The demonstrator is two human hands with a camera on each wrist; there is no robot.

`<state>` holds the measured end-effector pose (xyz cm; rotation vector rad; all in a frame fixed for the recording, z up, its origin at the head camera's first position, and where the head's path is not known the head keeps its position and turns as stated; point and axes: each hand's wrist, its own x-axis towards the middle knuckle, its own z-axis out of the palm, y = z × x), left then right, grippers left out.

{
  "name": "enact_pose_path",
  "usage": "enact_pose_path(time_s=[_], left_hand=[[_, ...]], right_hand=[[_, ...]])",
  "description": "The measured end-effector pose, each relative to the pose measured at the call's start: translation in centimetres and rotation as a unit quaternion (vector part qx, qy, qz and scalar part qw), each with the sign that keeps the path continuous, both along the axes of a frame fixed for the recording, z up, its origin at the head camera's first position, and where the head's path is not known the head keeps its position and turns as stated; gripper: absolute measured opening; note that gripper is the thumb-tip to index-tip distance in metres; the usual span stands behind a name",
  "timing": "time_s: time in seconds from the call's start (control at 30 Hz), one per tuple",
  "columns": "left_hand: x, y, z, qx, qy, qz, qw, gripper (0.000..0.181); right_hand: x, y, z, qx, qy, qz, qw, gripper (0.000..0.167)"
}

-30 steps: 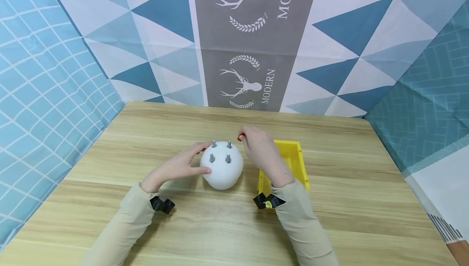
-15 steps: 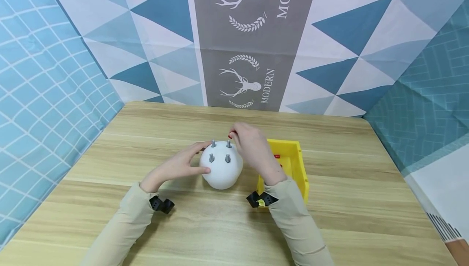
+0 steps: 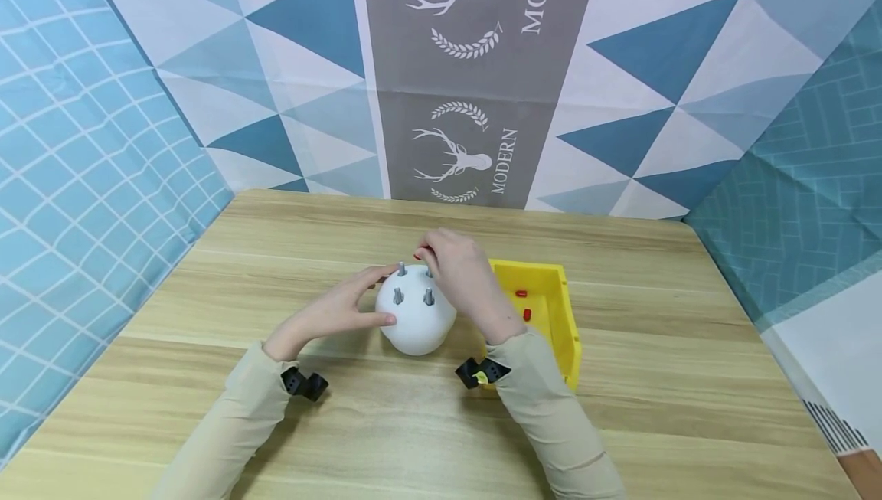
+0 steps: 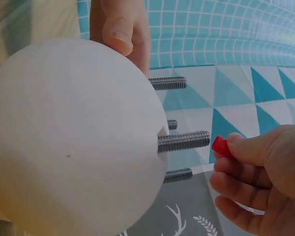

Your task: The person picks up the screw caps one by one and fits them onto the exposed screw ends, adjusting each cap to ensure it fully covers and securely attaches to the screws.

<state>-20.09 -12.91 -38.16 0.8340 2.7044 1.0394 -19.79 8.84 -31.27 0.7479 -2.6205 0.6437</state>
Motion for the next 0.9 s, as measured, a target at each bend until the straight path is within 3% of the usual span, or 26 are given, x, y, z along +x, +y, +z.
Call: enact_pose_path(time_s=[0.4, 0.9], left_hand=[[0.0, 0.0, 0.0, 0.013, 0.001, -0.005, 0.9999, 0.078], [-0.1, -0.1, 0.0, 0.009, 0.009, -0.006, 0.9999, 0.077]], right_hand=[[-0.5, -1.1, -0.6, 0.0, 0.029, 0.027, 0.9992, 0.009], [-0.6, -2.2, -1.1, 0.023, 0.039, 0.027, 0.9986, 0.007]])
